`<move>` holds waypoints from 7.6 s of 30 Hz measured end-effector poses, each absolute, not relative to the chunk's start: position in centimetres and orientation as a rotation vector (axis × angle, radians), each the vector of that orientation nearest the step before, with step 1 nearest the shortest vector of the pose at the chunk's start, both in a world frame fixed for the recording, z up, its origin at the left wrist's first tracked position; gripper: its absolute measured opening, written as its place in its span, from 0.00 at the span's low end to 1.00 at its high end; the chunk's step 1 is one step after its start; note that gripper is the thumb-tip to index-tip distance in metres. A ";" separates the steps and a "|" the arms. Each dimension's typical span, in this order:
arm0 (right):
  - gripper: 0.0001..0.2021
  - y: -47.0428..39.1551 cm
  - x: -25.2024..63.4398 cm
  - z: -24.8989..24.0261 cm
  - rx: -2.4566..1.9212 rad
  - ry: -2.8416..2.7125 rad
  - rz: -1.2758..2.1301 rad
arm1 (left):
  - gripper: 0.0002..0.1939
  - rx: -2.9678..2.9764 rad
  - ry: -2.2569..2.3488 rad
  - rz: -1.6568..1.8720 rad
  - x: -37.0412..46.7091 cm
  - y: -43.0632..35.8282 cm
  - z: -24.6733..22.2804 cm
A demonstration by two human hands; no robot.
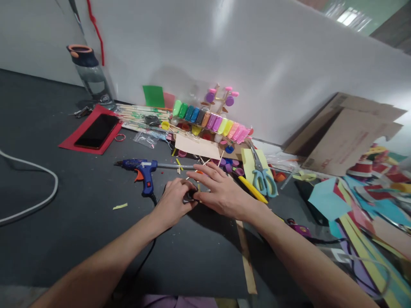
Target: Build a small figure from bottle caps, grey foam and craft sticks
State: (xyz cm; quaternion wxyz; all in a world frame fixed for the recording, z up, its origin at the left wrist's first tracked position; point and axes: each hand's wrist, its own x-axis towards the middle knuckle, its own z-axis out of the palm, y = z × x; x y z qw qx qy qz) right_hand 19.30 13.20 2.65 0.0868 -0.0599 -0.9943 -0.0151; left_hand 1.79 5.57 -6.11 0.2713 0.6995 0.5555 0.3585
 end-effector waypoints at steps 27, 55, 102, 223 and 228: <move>0.11 14.8 18.4 3.5 0.015 -3.057 0.117 | 0.07 1.867 1.473 0.985 1.7 5.5 -6.1; 0.10 14.8 18.0 3.1 0.035 -3.032 0.147 | 0.03 1.863 1.513 0.986 2.0 5.5 -6.1; 0.10 11.0 21.8 -0.2 -0.452 -2.675 0.048 | 0.03 1.866 1.598 1.005 1.2 5.2 -3.4; 0.18 12.1 22.0 -2.3 -0.826 -1.606 1.609 | 0.14 1.318 1.445 1.191 0.7 4.3 -4.5; 0.16 12.4 22.3 -2.1 -0.800 -1.544 1.691 | 0.20 1.235 1.323 1.162 0.3 4.3 -4.0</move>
